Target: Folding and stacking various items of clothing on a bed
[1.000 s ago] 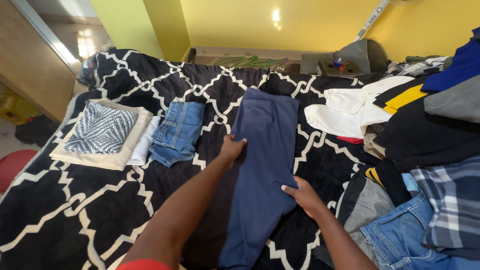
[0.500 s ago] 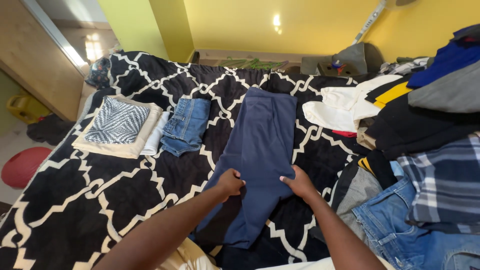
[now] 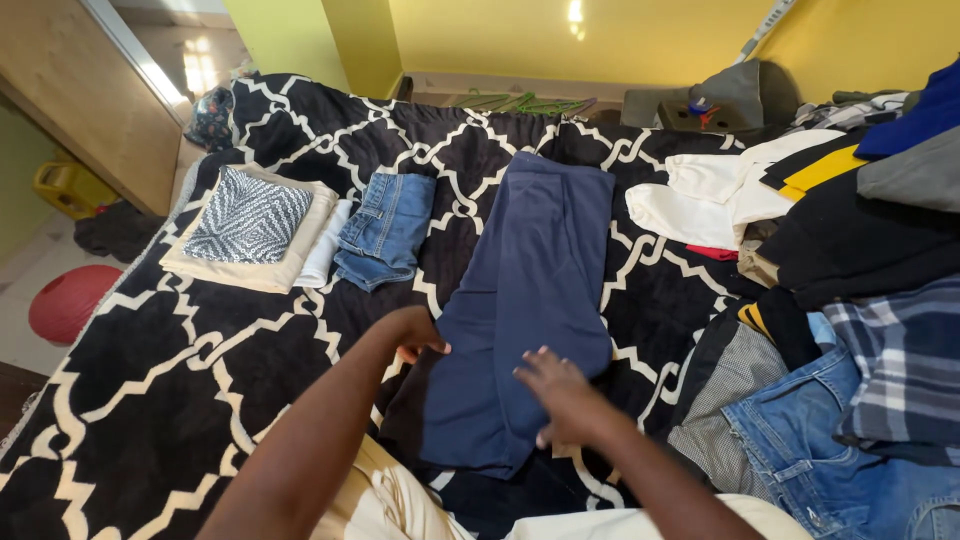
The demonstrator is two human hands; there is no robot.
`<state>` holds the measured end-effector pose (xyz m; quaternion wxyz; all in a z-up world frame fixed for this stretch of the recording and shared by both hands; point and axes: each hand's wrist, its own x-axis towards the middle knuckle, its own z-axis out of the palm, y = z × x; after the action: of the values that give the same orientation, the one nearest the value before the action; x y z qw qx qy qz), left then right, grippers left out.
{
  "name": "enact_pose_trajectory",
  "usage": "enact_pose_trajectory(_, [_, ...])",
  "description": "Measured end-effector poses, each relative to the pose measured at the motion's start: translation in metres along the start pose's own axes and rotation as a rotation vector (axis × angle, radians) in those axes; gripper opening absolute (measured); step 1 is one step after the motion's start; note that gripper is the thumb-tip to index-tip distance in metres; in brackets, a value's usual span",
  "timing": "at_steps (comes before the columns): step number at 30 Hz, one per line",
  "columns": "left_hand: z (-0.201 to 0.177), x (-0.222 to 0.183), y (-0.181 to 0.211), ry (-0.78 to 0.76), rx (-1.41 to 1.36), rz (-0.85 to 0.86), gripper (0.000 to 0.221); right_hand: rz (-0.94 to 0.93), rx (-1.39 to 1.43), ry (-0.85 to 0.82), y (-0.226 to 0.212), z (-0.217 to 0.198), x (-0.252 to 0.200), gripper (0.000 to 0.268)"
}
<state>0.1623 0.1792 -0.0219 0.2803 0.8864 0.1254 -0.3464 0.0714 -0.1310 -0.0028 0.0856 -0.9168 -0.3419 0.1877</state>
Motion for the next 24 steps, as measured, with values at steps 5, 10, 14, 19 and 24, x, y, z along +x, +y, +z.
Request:
enact_pose_trajectory(5, [0.014,-0.006,-0.028,-0.339,0.006,-0.097,0.067,-0.050,-0.244,-0.127,-0.008,0.046,0.008,0.142])
enact_pose_trajectory(10, [0.023,-0.021,-0.076,-0.844,-0.497,-0.079,0.066,-0.118,-0.243,0.014,0.001,0.059,0.014,0.145])
enact_pose_trajectory(14, [-0.001,-0.028,-0.071,-0.758,-0.763,0.000,0.057,-0.131,-0.147,0.040,0.009,0.056,0.016,0.143])
enact_pose_trajectory(19, [-0.013,-0.045,-0.064,-0.736,-0.908,0.208,0.061,-0.169,0.065,0.331,0.014,0.056,0.023,0.101])
enact_pose_trajectory(24, [-0.021,-0.084,-0.039,-0.618,-0.781,0.098,0.060,-0.176,0.173,0.275,0.023,0.046,0.025,0.088])
